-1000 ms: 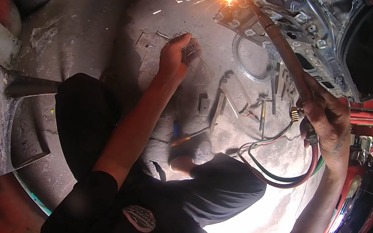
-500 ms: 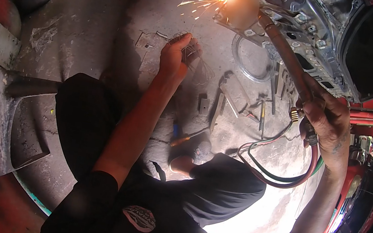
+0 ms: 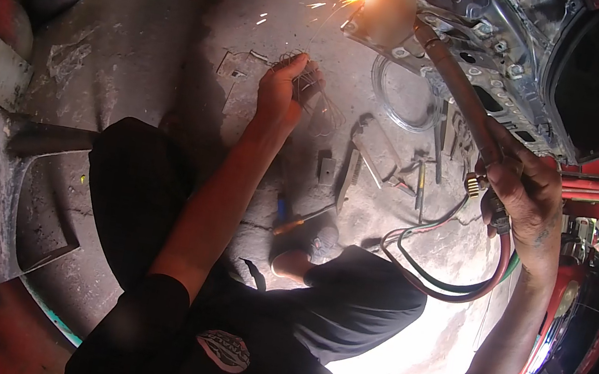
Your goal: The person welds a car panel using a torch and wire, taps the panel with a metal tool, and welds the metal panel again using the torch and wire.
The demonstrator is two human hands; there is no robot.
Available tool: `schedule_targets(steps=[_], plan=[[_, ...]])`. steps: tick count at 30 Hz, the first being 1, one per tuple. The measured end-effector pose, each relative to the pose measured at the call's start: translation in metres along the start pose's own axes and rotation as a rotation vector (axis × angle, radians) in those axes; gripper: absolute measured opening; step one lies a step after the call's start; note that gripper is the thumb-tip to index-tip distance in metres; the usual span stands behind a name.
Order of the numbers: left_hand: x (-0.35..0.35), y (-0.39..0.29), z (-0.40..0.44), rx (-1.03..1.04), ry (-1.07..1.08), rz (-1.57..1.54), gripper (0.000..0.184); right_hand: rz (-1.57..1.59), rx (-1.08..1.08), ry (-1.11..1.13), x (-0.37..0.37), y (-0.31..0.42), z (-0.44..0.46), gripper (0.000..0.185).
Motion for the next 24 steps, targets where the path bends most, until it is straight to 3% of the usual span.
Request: schedule_targets(steps=[24], plan=[[0.0011,0.0024,0.0037,-0.011,0.03,-0.013,0.007,-0.035,0.01,0.001,-0.0016,-0.0003,0.001,0.066]])
Point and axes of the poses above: each hand's wrist, its own z-axis towards the middle knuckle, its own x-axis out of the palm, y = z × x, the point moved 5 cm from there along z, towards the middle knuckle, and after that the axes turned 10 degrees about -x, right-handed, at the moved point
